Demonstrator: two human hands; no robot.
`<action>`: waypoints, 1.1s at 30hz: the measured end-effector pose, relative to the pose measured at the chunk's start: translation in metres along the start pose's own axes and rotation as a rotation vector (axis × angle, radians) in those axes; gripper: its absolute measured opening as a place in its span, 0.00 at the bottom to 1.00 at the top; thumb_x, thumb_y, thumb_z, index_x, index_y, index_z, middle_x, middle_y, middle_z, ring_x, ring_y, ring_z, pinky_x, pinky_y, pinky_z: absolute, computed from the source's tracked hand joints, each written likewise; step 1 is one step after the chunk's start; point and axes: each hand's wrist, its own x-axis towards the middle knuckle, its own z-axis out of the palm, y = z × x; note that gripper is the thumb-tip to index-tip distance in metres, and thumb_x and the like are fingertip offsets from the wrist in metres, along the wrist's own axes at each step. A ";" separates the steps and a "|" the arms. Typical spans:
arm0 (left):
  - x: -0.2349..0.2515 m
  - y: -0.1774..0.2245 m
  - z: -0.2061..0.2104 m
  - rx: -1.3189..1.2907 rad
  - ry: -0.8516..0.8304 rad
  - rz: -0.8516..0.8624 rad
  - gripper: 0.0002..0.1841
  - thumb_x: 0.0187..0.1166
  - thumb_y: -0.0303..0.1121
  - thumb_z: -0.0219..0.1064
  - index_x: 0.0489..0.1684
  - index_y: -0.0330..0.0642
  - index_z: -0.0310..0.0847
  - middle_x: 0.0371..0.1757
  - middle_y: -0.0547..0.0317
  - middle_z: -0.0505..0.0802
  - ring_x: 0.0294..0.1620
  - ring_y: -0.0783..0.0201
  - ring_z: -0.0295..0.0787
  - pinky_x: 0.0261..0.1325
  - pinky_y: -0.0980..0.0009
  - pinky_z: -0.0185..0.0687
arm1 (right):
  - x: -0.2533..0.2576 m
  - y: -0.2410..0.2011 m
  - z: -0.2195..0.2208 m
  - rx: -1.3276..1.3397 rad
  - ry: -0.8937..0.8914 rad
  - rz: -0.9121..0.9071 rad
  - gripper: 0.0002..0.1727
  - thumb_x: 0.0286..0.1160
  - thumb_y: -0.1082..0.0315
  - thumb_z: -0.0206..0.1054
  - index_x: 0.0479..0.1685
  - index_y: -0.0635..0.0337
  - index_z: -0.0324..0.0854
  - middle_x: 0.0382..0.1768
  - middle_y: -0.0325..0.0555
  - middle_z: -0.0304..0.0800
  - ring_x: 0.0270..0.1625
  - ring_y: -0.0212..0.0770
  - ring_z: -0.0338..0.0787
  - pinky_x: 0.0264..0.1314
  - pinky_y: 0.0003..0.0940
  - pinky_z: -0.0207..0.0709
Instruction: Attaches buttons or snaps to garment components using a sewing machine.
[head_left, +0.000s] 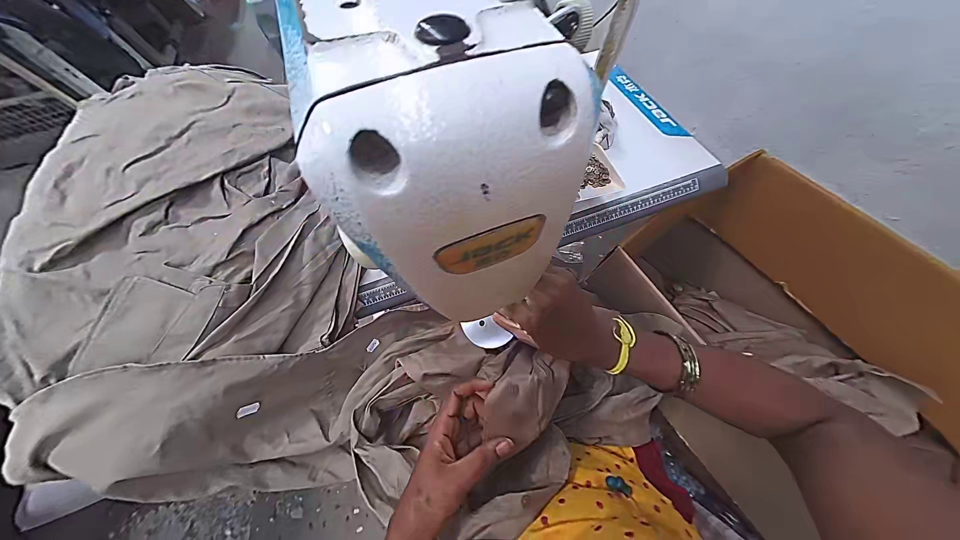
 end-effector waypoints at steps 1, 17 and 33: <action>0.001 0.009 0.006 0.065 0.012 -0.006 0.32 0.71 0.33 0.78 0.74 0.43 0.67 0.51 0.69 0.92 0.49 0.72 0.93 0.56 0.71 0.91 | -0.005 -0.002 -0.001 0.098 -0.009 0.053 0.04 0.70 0.70 0.71 0.30 0.58 0.88 0.33 0.47 0.93 0.38 0.42 0.92 0.37 0.29 0.82; 0.037 0.040 -0.050 0.426 0.500 0.123 0.11 0.90 0.33 0.52 0.47 0.45 0.83 0.31 0.77 0.90 0.33 0.81 0.88 0.42 0.80 0.88 | -0.019 0.031 -0.016 1.133 -0.364 0.853 0.09 0.74 0.70 0.72 0.29 0.50 0.78 0.20 0.21 0.79 0.25 0.13 0.76 0.31 0.11 0.70; 0.047 0.045 -0.047 0.521 0.511 0.114 0.12 0.90 0.36 0.53 0.37 0.49 0.81 0.23 0.80 0.83 0.23 0.84 0.78 0.29 0.86 0.77 | -0.031 0.107 0.004 0.070 -0.263 0.543 0.13 0.78 0.59 0.72 0.46 0.61 0.92 0.51 0.55 0.92 0.60 0.55 0.89 0.62 0.54 0.81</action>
